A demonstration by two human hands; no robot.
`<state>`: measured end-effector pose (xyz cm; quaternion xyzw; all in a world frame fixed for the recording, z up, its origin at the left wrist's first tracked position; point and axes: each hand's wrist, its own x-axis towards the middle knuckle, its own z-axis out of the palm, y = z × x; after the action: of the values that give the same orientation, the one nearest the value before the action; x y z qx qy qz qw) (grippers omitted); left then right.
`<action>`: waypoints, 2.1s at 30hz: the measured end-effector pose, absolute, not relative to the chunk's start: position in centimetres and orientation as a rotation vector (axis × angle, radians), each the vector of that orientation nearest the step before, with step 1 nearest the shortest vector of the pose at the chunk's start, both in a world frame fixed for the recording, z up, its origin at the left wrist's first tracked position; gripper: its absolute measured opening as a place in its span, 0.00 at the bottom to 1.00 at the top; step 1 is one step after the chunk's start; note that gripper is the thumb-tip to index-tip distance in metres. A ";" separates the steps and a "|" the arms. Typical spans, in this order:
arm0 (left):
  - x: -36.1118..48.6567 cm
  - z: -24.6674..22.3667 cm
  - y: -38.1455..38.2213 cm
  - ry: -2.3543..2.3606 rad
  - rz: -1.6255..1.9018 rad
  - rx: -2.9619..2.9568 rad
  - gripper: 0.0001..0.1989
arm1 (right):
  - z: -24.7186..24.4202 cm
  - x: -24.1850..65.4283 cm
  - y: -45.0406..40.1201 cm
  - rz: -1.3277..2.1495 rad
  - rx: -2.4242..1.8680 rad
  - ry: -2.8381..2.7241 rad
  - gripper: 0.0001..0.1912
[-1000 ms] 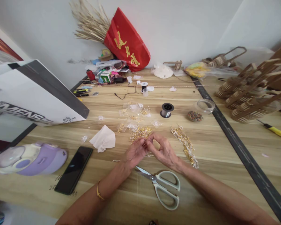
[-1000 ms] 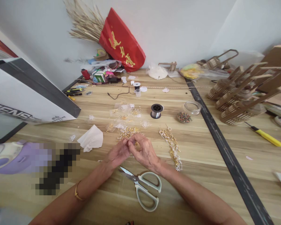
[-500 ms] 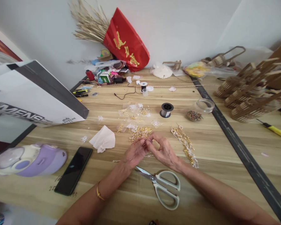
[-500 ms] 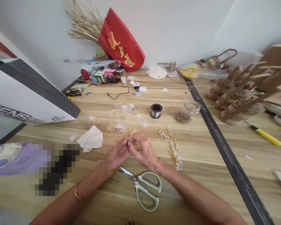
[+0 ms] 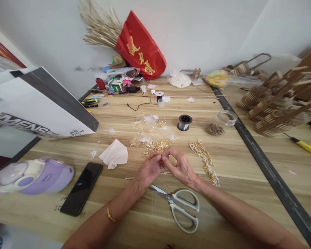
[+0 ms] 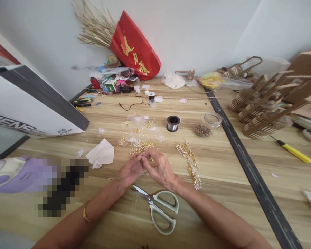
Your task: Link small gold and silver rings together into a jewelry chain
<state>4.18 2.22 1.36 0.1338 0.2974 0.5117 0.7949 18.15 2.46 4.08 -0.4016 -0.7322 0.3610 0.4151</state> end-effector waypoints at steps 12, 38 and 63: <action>3.9 1.6 2.6 0.801 1.302 0.621 0.08 | 4.1 18.2 3.1 1.298 -1.008 -1.567 0.17; 3.6 1.6 2.6 0.845 1.285 0.702 0.07 | 3.6 18.2 3.4 1.319 -1.006 -1.581 0.13; 3.1 1.3 2.9 0.904 1.260 0.817 0.05 | 3.0 18.1 3.5 1.374 -1.062 -1.555 0.14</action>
<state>3.09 2.90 1.27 0.3580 0.3964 0.5523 0.6401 18.10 3.49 3.01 -0.4188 -0.6131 0.5416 0.3942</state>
